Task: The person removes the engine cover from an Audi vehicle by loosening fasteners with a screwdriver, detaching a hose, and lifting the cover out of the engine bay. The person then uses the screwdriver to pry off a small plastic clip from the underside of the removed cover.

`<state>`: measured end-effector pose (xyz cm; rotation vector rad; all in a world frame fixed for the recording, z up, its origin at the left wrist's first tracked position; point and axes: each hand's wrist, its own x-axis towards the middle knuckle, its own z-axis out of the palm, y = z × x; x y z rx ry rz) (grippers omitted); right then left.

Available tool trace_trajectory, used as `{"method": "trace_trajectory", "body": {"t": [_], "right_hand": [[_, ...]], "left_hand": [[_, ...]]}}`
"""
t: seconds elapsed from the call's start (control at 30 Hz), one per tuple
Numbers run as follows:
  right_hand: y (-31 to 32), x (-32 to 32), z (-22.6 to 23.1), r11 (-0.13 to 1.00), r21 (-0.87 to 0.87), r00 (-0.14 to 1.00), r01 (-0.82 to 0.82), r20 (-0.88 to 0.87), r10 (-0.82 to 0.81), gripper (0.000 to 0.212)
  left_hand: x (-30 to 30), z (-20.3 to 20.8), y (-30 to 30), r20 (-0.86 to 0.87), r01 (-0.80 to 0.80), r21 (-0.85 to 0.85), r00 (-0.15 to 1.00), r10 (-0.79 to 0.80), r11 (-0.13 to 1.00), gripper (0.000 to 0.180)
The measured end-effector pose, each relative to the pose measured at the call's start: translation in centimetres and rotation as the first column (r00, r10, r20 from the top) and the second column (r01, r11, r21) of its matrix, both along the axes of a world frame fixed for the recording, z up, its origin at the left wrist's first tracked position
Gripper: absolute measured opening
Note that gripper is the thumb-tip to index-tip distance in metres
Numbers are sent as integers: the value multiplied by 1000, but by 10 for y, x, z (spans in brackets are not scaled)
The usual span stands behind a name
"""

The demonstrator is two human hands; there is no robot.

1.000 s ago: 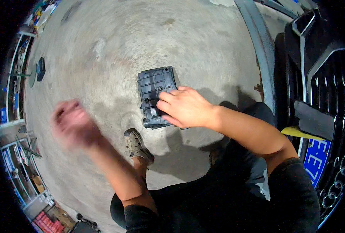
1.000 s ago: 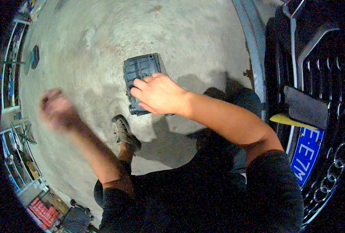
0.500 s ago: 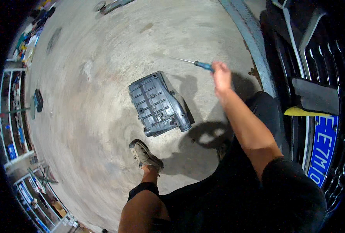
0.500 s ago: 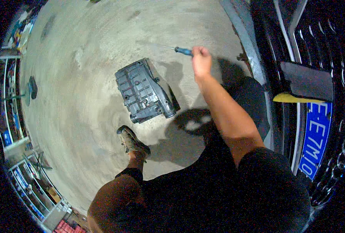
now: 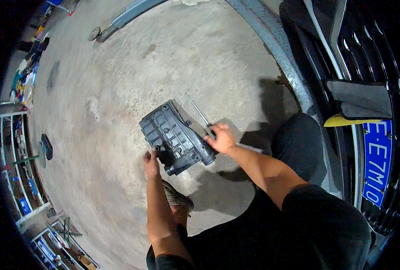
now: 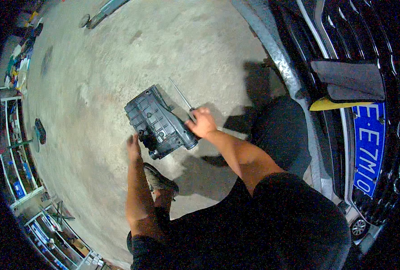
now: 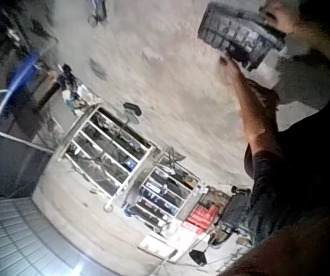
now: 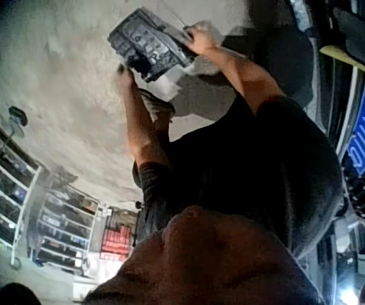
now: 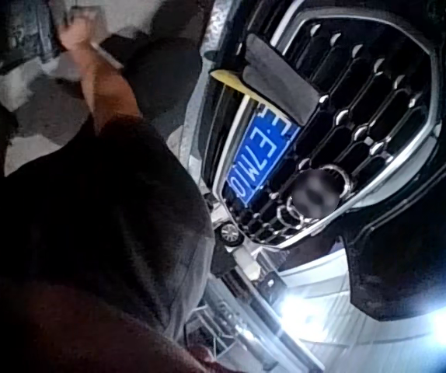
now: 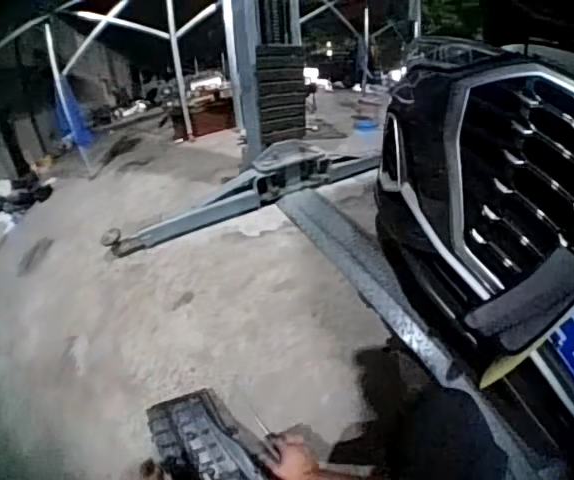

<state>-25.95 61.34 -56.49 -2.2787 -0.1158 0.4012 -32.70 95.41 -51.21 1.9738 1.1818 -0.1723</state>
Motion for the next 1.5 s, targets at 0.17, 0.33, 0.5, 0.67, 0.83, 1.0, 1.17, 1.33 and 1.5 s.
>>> {"method": "trace_trajectory", "body": {"t": [0.17,0.33,0.5,0.67,0.83,1.0,1.17,1.33,1.5], "right_hand": [[15,5,9,924,352,831,-149,-462,310,88],[38,-20,32,921,384,949,-73,-257,183,89],[30,13,141,923,357,987,-143,-15,159,89],[23,55,242,902,333,942,-275,279,185,86],[-5,59,320,879,337,882,-337,439,170,84],[-31,45,366,839,351,848,-416,483,218,84],[-55,34,392,806,245,759,-539,555,339,81],[-81,39,447,741,284,750,-609,510,421,89],[-83,55,500,872,-70,623,-485,672,400,76]], "left_hand": [[0,-39,-33,107,-135,-616,962,252,776,78],[-3,-30,-17,32,-274,-717,906,423,641,80],[36,52,-34,86,-296,-812,792,604,503,94],[92,152,-26,377,-112,-753,734,564,649,90],[101,264,-69,481,-96,-721,644,595,687,90],[58,298,-70,680,104,-637,541,494,764,100],[35,304,-106,541,31,-820,370,756,572,91],[32,302,-129,469,43,-875,313,826,481,63],[44,300,-163,506,129,-844,513,693,521,46]]}}
